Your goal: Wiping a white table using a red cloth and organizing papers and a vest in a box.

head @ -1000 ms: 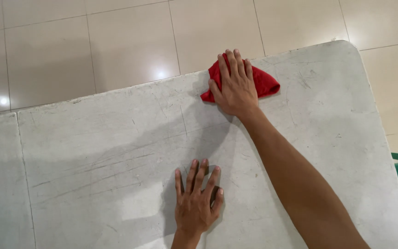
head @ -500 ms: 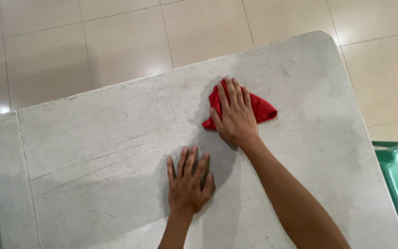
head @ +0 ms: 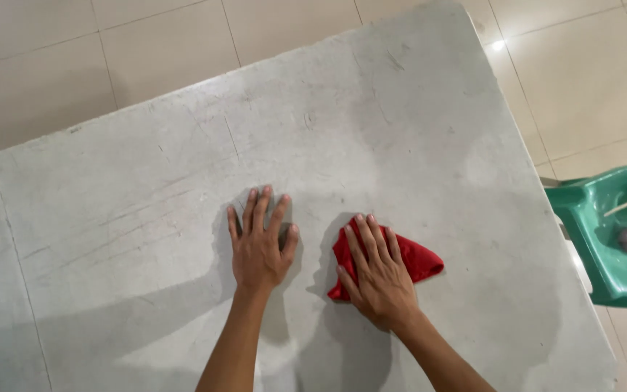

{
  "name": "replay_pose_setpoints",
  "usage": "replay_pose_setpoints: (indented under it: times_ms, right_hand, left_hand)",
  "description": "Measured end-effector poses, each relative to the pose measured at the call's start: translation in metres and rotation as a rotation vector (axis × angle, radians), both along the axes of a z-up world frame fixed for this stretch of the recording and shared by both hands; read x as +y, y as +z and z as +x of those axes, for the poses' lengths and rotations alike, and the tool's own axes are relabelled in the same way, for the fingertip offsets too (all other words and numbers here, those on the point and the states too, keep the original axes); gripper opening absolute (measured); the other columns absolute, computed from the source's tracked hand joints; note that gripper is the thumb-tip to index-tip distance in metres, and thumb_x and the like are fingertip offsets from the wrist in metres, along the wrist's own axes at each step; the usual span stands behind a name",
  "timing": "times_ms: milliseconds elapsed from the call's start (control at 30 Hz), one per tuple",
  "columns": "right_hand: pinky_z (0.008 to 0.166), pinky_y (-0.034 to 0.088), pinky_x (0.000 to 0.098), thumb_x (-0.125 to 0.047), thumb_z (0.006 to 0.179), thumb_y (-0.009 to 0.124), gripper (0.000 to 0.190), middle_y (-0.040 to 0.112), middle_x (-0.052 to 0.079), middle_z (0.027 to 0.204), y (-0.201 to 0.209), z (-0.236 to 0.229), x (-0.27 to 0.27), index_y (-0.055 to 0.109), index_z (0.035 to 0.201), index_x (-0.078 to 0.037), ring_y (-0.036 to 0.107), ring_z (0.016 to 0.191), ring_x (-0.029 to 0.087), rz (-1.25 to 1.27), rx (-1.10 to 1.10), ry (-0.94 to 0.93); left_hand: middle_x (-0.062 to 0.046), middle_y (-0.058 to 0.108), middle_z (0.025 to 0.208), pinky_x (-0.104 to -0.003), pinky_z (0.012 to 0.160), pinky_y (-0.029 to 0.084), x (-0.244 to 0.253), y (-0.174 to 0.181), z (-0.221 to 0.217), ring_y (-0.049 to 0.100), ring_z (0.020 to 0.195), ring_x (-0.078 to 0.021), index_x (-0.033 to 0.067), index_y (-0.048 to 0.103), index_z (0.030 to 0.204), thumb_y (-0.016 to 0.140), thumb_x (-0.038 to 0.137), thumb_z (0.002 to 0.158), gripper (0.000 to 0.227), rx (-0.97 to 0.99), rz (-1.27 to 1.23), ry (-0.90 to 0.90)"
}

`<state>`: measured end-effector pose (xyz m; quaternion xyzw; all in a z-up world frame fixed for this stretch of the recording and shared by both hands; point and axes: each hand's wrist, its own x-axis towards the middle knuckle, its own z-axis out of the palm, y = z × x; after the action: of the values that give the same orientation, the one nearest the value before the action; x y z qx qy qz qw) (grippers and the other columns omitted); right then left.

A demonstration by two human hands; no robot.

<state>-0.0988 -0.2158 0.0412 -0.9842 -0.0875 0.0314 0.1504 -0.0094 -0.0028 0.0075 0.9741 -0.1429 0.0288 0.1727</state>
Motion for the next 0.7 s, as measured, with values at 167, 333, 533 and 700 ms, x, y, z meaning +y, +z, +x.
replay_pose_setpoints:
  times_ms: [167, 333, 533, 700]
  right_hand:
    - [0.123, 0.008, 0.0504, -0.045, 0.100, 0.044, 0.075, 0.018, 0.019, 0.166, -0.008, -0.080, -0.006, 0.026, 0.156, 0.001, 0.010, 0.155, 0.032, -0.011, -0.010, -0.012]
    - [0.122, 0.008, 0.0510, -0.045, 0.098, 0.044, 0.075, 0.018, 0.020, 0.165, -0.010, -0.172, -0.007, 0.027, 0.154, 0.002, 0.010, 0.154, 0.033, -0.024, 0.044, -0.044]
    - [0.119, 0.013, 0.0548, -0.051, 0.097, 0.048, 0.077, 0.023, 0.022, 0.162, -0.063, -0.280, -0.013, 0.032, 0.152, 0.001, 0.018, 0.151, 0.036, 0.036, -0.105, -0.025]
    - [0.134, 0.023, 0.0485, -0.040, 0.105, 0.047, 0.055, 0.032, 0.005, 0.167, -0.175, -0.380, -0.009, 0.036, 0.156, -0.021, 0.030, 0.158, 0.022, -0.306, -0.440, -0.167]
  left_hand:
    - [-0.007, 0.042, 0.162, -0.060, 0.125, 0.015, 0.003, -0.004, -0.007, 0.031, 0.153, -0.0296, 0.0209, 0.055, 0.149, 0.049, 0.042, 0.104, 0.050, -0.035, -0.027, -0.019]
    - [-0.009, 0.041, 0.164, -0.057, 0.127, 0.017, 0.007, -0.006, -0.051, 0.030, 0.155, -0.0313, 0.0148, 0.052, 0.153, 0.044, 0.034, 0.107, 0.051, -0.026, -0.061, -0.009]
    - [-0.010, 0.041, 0.163, -0.055, 0.127, 0.018, 0.017, -0.005, -0.116, 0.031, 0.154, -0.0316, 0.0114, 0.049, 0.153, 0.043, 0.035, 0.106, 0.053, -0.043, -0.063, -0.034]
    - [-0.011, 0.041, 0.161, -0.056, 0.124, 0.018, 0.024, -0.016, -0.175, 0.030, 0.152, -0.0320, 0.0094, 0.048, 0.151, 0.043, 0.037, 0.104, 0.055, 0.003, -0.025, -0.019]
